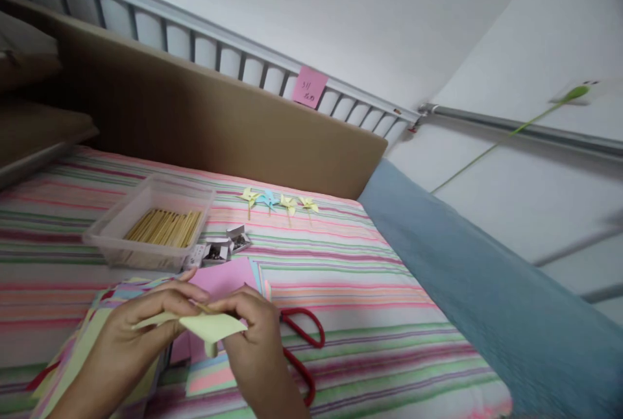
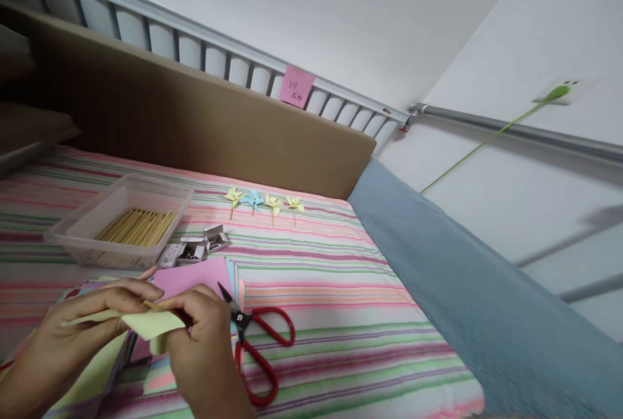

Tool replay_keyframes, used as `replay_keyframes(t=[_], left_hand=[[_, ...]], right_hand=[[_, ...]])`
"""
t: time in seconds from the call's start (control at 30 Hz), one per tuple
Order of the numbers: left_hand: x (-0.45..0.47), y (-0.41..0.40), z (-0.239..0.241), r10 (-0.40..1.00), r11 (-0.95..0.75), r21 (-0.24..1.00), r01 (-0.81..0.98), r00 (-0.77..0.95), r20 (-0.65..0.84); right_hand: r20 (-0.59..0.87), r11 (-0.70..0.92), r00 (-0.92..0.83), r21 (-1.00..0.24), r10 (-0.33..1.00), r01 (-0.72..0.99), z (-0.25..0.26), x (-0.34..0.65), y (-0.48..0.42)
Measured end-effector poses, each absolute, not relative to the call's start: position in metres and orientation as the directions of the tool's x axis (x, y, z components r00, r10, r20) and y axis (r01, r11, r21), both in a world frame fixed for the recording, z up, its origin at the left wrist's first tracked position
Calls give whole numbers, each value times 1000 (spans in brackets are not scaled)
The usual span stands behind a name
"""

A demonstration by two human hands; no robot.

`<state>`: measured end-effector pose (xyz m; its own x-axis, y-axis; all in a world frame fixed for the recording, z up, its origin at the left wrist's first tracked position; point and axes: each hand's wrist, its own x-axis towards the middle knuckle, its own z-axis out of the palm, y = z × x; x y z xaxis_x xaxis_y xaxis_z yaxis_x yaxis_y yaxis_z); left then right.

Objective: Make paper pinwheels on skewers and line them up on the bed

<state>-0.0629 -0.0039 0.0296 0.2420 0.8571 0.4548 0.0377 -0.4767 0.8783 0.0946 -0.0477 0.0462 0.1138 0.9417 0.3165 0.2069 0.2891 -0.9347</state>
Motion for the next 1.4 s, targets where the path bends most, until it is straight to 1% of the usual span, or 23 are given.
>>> replay_keyframes(t=[0.13,0.23,0.33,0.4,0.47,0.57,0.63,0.77,0.87,1.03,1.2,1.4], left_hand=[[-66,-2,28,875,-421,907,31,276,397],[-71,0,19,912,-348,937,6,234,337],[-76,5,12,970,-215,974,-70,99,221],[-78,7,13,995,-104,980,-169,-21,102],[-80,8,18,996,-9,964,-266,-92,-16],[-81,10,27,989,63,924,-377,-101,-109],[-81,11,30,985,92,909,-407,-98,-144],[-81,11,28,976,132,887,-442,-97,-193],[-80,10,26,975,151,874,-461,-75,-208],[-82,8,31,989,124,878,-463,-8,-144],[-87,11,25,979,140,904,-405,-81,-188],[-84,12,22,976,162,910,-382,-76,-205]], right_hand=[[305,268,134,-934,943,238,48,92,-48],[243,204,117,-940,963,274,45,94,-46],[161,133,61,-938,985,321,37,104,-41],[110,92,34,-936,993,338,30,112,-38],[99,79,34,-924,994,373,24,119,-35],[129,105,29,-902,991,419,16,124,-31],[143,124,8,-883,990,453,14,125,-30],[98,83,-2,-832,995,548,15,123,-30],[69,51,9,-817,998,574,14,122,-29],[26,-21,87,-866,996,500,9,127,-26],[-53,-110,174,-936,983,333,1,132,-21],[-116,-131,132,-985,984,110,2,129,-21]])
